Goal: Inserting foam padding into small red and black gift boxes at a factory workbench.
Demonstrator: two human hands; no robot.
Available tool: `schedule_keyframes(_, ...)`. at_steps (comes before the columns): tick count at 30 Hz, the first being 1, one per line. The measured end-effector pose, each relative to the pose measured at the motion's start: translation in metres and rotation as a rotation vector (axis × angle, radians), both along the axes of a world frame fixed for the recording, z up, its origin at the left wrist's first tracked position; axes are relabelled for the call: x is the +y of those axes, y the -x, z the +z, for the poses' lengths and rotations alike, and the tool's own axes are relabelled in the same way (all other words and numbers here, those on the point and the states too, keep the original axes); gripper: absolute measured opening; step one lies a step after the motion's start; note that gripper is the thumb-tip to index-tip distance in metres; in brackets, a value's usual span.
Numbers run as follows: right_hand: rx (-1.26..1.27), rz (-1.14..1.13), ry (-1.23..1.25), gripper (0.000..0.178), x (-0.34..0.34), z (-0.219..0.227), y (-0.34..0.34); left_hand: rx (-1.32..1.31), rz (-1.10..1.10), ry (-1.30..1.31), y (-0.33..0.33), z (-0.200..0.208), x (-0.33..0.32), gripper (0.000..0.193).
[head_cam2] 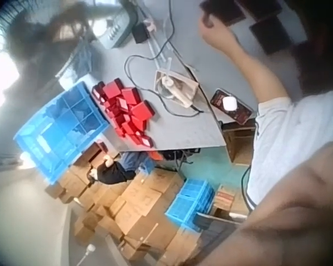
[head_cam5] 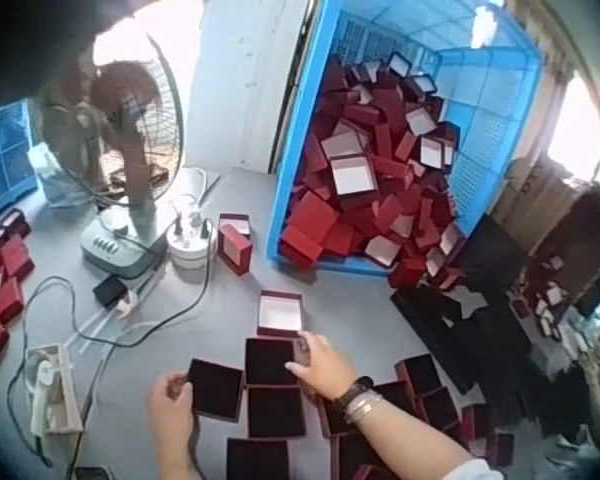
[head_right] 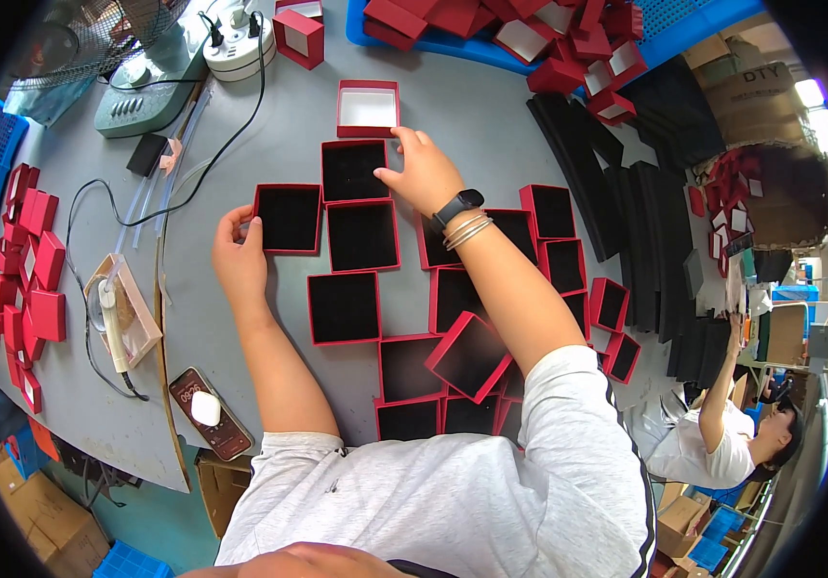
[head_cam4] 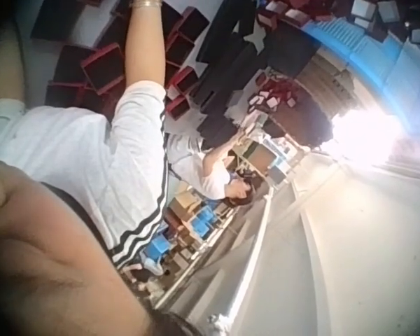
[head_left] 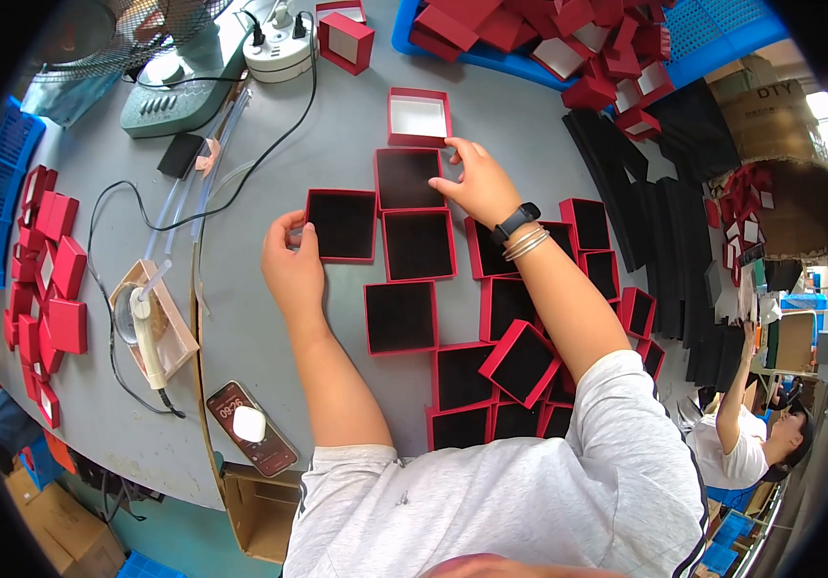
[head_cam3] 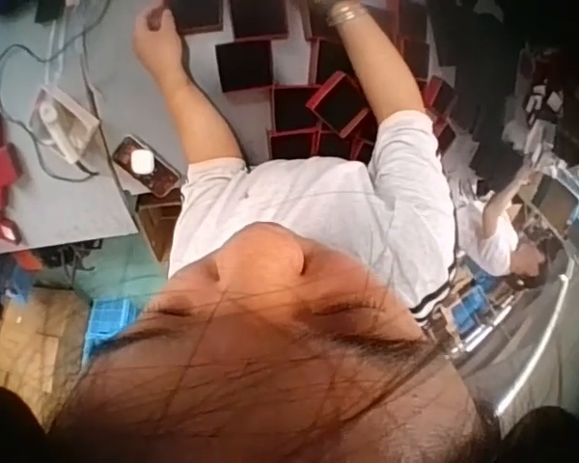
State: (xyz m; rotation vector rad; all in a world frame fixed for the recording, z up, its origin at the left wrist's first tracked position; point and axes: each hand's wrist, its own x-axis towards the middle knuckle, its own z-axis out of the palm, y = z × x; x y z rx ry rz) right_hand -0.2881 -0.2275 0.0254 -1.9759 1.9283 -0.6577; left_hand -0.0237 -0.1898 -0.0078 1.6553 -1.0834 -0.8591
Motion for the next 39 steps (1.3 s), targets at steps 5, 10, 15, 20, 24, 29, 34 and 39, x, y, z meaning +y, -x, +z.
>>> schedule_keyframes(5,0.099,-0.005,-0.065,0.063,-0.005,-0.003,-0.008,0.026,0.003,-0.015,0.003,0.005,0.000,0.019)
schedule_keyframes(10,0.141,0.075,-0.018,0.067,-0.006,0.002,-0.012,0.069,0.010,-0.012,0.001,0.007,0.002,0.019)
schedule_keyframes(15,0.188,0.072,-0.093,0.084,-0.001,0.013,-0.021,0.048,-0.010,-0.043,0.003,0.013,0.001,0.019)
schedule_keyframes(20,0.198,0.085,-0.130,0.086,-0.006,0.009,-0.019,0.053,-0.014,-0.045,0.000,0.012,0.001,0.019)
schedule_keyframes(24,0.199,0.079,-0.227,0.084,-0.012,0.013,-0.006,0.034,-0.022,-0.031,-0.002,0.007,0.001,0.019)
schedule_keyframes(29,0.144,0.040,-0.333,0.078,-0.017,0.012,-0.003,0.020,-0.037,-0.026,-0.003,0.004,0.004,0.020)
schedule_keyframes(34,0.082,0.040,-0.321,0.071,-0.011,0.037,0.011,0.214,-0.028,-0.016,-0.004,0.008,0.000,0.020)
schedule_keyframes(39,-0.192,-0.024,-0.199,0.067,0.048,0.086,0.043,0.771,-0.264,0.221,0.002,0.014,0.007,0.015)
